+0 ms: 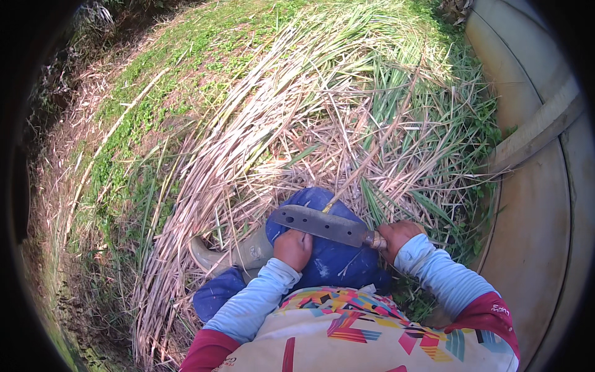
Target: The person sits on the ground and uses a large knife to peel the outer layers off long, thin stalks. They hold the stalks against their leg and scrape the blade downwards to remove the fibrous exterior, then toss the processed stalks aside.
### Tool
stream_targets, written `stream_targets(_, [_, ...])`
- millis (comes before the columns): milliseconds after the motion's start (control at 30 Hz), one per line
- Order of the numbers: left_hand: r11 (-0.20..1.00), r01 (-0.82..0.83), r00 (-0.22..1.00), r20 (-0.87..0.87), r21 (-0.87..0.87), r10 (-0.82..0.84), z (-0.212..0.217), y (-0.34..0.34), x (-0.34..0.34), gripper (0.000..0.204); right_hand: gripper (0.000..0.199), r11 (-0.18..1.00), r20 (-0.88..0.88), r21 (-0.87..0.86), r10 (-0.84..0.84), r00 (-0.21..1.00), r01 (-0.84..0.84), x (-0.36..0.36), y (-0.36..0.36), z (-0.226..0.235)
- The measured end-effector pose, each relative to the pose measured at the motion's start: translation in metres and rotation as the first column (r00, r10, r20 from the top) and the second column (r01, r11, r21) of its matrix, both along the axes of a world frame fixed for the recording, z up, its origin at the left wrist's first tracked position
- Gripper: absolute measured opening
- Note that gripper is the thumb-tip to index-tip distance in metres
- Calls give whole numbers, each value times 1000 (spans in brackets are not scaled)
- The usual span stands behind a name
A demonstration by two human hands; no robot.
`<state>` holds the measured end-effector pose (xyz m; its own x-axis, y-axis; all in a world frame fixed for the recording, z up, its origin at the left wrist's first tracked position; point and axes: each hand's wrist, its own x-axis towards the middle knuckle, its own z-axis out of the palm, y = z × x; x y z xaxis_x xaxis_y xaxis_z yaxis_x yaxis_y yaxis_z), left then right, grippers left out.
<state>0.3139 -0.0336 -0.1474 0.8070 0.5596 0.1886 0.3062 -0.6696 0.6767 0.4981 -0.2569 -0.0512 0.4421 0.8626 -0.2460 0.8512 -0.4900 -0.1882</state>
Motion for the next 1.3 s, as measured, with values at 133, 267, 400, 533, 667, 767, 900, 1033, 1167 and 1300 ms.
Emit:
stream_targets(133, [999,9,996,-87,-49,-13,14,3,1,24,30,918,-47,66,-388,920,391,47,0,-20])
stream_targets(267, [990,58,940,-326,-129,-98,42,16,11,24,31,631,-699,44,-534,475,774,84,-6,-51])
stream_targets(400, [978,97,925,-346,-183,-157,49,24,28,25,25,622,-870,59,-351,345,781,68,-19,-74])
stream_targets(533, [967,60,902,-401,-246,-158,47,22,47,24,37,789,-407,356,-352,843,501,14,-17,-58])
stream_targets(667, [924,108,896,-368,-367,-250,28,34,65,25,43,856,-365,174,-402,840,486,-11,4,-24])
stream_targets(767, [943,209,949,-178,-258,-259,9,36,72,23,37,929,-278,167,-277,920,330,-17,17,-12])
stream_targets(900, [944,324,938,148,-60,-312,-36,49,65,20,30,920,-173,275,-237,956,278,-10,23,-27])
stream_targets(1033, [429,27,978,-66,-903,-200,35,31,61,22,28,899,27,349,-290,957,263,40,0,-51])
stream_targets(1167, [274,-21,970,-86,-961,-228,53,32,46,25,37,665,-288,219,-655,698,714,73,5,-32])
stream_targets(1300, [243,-73,955,-138,-967,-261,74,26,52,24,42,590,-492,291,-583,647,753,58,4,-60])
